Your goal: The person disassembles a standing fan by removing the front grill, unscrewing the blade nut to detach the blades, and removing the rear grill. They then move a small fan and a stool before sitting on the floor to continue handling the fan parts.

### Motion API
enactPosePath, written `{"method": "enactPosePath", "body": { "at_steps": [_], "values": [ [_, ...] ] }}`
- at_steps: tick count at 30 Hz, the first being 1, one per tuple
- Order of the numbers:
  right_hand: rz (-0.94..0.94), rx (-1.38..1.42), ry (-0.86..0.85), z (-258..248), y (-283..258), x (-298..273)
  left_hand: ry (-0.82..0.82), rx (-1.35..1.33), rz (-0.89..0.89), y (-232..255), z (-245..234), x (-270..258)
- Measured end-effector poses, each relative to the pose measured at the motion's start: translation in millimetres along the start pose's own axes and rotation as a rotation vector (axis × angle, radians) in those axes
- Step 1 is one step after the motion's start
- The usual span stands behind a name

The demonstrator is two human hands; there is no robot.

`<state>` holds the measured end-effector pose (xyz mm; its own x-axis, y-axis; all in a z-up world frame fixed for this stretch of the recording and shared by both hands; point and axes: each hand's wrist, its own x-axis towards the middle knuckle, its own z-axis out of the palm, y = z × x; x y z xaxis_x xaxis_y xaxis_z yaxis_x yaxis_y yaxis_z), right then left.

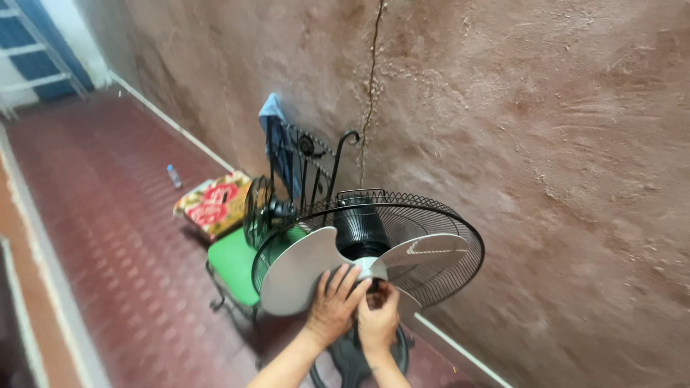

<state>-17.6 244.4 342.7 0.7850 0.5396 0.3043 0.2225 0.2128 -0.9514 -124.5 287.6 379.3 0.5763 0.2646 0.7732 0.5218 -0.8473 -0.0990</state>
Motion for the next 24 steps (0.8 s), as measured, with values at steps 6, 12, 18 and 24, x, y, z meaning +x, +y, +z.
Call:
{"method": "enactPosePath", "body": {
  "at_steps": [6, 12, 18, 24],
  "values": [
    [-0.530, -0.222, 0.172, 13, 15, 24, 0.263, 0.086, 0.033, -26, 42, -8],
    [-0.870, -0.283, 0.292, 27, 32, 41, 0.380, 0.137, 0.034, -39, 63, 1],
    [-0.879, -0.278, 0.323, 36, 37, 45, 0.407, 0.211, 0.066, -48, 67, 13],
    [-1.004, -0.288, 0.364, 40, 39, 57, 0.357, 0.170, 0.139, -54, 64, 25]
  ]
}}
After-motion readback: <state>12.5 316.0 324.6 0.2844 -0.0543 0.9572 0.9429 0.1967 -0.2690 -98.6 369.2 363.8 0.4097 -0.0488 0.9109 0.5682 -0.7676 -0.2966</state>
